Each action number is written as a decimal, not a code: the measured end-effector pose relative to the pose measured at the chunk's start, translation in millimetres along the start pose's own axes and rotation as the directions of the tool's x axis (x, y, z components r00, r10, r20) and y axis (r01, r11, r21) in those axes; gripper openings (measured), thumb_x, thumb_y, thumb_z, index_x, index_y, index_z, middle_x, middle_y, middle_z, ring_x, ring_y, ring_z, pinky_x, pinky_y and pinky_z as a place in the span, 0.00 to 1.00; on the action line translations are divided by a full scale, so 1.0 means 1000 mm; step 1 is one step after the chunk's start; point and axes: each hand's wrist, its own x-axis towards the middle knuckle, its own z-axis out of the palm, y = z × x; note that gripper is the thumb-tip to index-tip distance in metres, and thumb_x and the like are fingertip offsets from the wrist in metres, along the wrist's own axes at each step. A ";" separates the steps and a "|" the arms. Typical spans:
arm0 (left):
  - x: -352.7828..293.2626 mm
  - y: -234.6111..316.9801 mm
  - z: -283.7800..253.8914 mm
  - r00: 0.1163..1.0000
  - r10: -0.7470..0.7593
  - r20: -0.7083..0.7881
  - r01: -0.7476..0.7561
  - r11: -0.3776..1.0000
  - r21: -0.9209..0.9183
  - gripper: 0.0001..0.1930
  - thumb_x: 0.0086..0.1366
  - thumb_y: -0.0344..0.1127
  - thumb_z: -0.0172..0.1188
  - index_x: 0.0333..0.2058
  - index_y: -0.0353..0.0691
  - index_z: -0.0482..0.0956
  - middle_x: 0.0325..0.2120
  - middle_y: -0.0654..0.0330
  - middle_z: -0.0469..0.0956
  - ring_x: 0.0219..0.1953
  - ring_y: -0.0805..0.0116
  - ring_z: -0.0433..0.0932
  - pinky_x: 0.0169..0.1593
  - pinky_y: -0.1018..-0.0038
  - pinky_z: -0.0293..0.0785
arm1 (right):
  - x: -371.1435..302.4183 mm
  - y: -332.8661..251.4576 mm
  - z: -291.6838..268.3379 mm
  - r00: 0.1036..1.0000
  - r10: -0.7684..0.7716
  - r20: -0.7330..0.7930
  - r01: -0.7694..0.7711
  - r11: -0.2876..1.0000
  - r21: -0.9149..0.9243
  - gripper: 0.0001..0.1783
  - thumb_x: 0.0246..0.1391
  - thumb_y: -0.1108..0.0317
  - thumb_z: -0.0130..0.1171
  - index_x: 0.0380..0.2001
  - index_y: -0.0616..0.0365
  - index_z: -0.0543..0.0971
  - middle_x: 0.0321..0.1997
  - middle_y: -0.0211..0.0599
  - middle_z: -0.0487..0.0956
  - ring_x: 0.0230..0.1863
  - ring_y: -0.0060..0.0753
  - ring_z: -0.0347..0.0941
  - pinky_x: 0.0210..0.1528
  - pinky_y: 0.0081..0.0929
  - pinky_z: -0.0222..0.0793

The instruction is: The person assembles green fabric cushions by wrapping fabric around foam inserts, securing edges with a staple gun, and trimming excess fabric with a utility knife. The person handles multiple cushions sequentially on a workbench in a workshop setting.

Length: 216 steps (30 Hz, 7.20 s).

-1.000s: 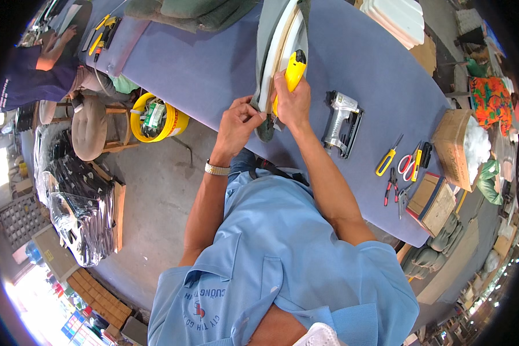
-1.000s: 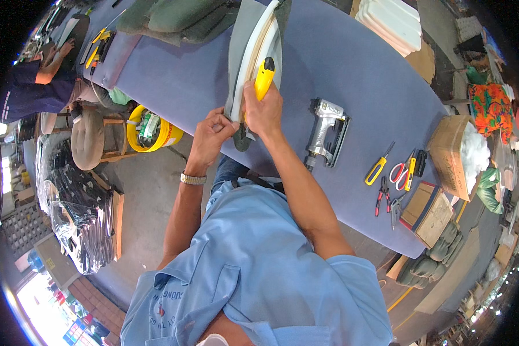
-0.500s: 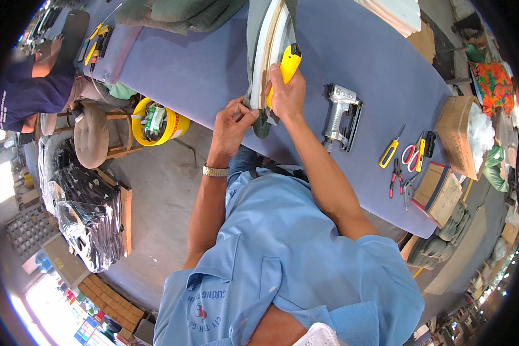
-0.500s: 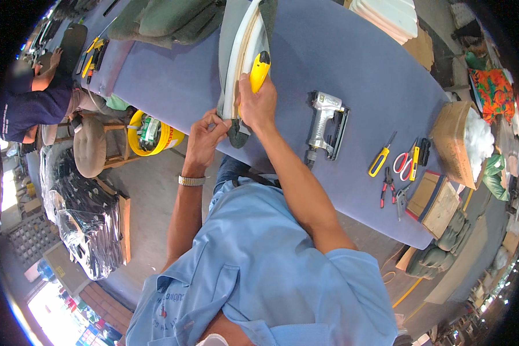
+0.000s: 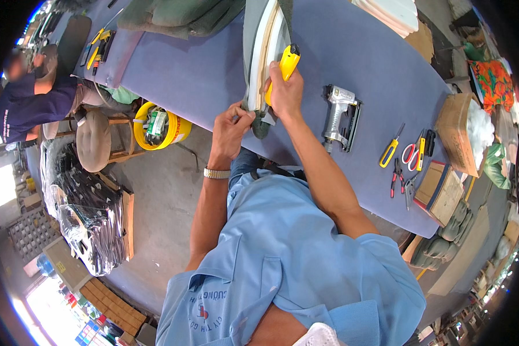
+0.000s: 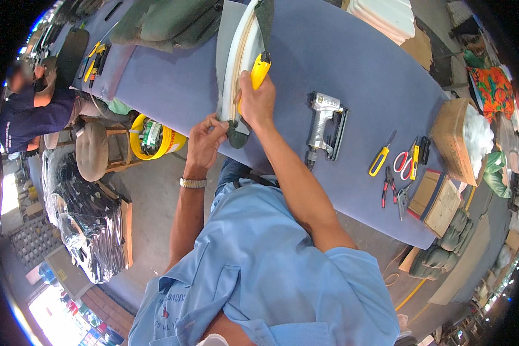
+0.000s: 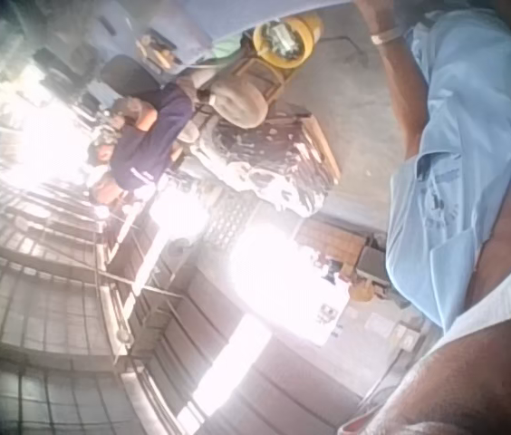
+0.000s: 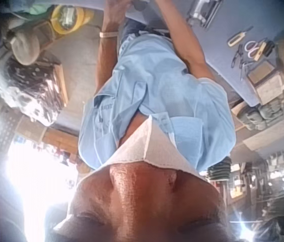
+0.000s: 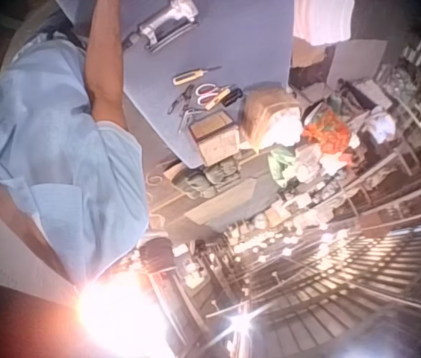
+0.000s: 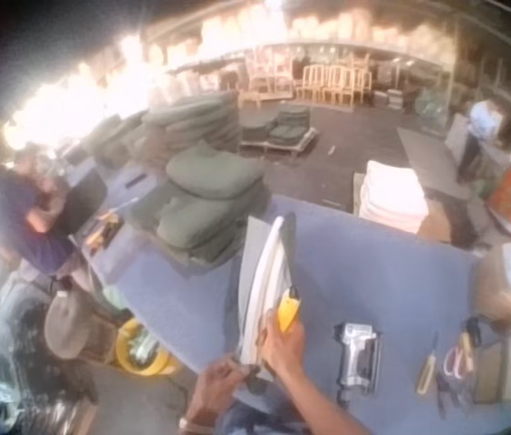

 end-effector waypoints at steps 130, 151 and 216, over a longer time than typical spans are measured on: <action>-0.038 -0.052 0.026 0.744 0.586 -0.320 -0.222 0.669 0.709 0.29 0.66 0.34 0.65 0.65 0.42 0.70 0.63 0.45 0.73 0.63 0.44 0.74 0.57 0.58 0.80 | -0.023 -0.045 0.010 0.726 0.245 0.643 0.548 0.359 -0.755 0.26 0.67 0.49 0.57 0.24 0.62 0.79 0.14 0.42 0.72 0.16 0.40 0.67 0.24 0.39 0.61; -0.034 -0.011 -0.011 0.829 0.462 -0.315 -0.175 0.749 0.638 0.27 0.65 0.26 0.64 0.63 0.46 0.76 0.57 0.52 0.80 0.49 0.50 0.84 0.45 0.66 0.84 | -0.017 -0.008 0.024 0.701 0.174 0.691 0.450 0.644 -0.619 0.23 0.69 0.57 0.59 0.21 0.61 0.77 0.15 0.34 0.72 0.18 0.23 0.67 0.22 0.29 0.61; -0.020 -0.036 0.012 0.828 0.449 -0.336 -0.056 0.662 0.747 0.30 0.61 0.36 0.70 0.58 0.32 0.71 0.55 0.40 0.78 0.55 0.39 0.78 0.52 0.55 0.80 | -0.056 -0.077 -0.053 0.734 0.431 0.525 0.113 0.685 -0.720 0.27 0.53 0.71 0.71 0.56 0.66 0.78 0.46 0.44 0.86 0.45 0.30 0.83 0.49 0.29 0.77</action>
